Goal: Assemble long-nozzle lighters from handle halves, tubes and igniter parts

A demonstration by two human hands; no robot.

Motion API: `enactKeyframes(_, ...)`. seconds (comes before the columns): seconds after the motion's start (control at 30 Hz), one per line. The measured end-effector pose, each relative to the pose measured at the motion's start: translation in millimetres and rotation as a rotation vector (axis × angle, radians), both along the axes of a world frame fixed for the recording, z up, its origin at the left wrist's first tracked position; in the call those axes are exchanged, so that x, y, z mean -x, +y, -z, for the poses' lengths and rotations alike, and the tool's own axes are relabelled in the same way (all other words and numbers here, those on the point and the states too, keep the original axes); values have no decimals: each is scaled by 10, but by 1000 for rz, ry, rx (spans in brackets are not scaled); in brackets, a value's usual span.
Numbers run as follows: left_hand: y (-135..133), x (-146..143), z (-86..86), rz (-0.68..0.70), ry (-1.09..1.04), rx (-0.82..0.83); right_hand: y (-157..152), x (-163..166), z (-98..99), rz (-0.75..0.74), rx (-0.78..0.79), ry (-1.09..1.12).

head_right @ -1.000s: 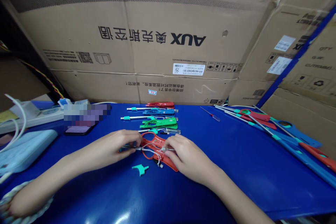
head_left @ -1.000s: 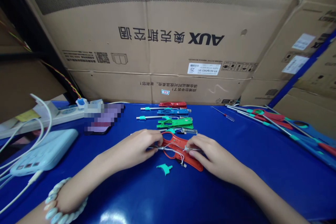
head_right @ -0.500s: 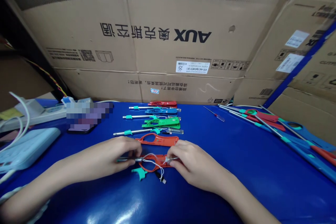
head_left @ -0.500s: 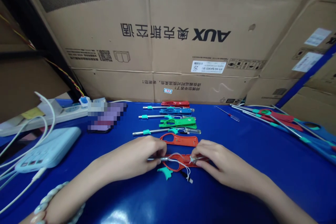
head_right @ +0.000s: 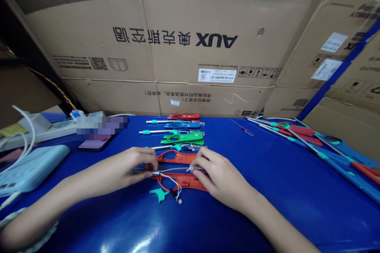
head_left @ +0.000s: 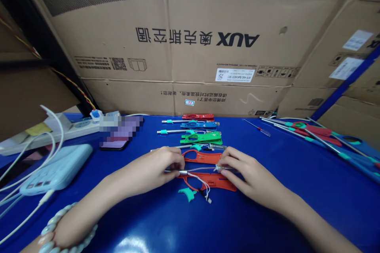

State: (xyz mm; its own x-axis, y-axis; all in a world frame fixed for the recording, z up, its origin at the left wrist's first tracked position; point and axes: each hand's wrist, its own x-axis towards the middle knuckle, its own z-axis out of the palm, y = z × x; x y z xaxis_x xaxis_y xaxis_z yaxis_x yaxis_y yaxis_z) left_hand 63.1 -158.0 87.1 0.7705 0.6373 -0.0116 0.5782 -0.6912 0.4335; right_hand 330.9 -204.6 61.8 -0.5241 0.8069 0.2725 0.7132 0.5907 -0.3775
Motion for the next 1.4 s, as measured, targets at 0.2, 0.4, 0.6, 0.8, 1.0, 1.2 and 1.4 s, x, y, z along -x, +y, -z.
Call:
enactKeyframes(0.2,9,-3,96,4,29,-42,7,29,57,-31,24,-105)
enactKeyframes(0.4,46,-17,154,-34,38,-81,0,46,104,-35,43,-157)
enactKeyframes(0.6,64,-42,189,18,-15,-103,-1,71,95,-51,40,-189)
enactKeyframes(0.8,17,-48,140,-5,8,-81,-50,70,20,0,106,-60)
enactKeyframes(1.0,-34,-59,81,-49,82,-13,-119,59,15,19,209,-57)
enactKeyframes(1.2,-43,-57,51,-64,39,69,-116,61,12,41,221,-85)
enactKeyframes(1.4,-31,-59,62,-56,49,78,-75,74,14,57,237,-46)
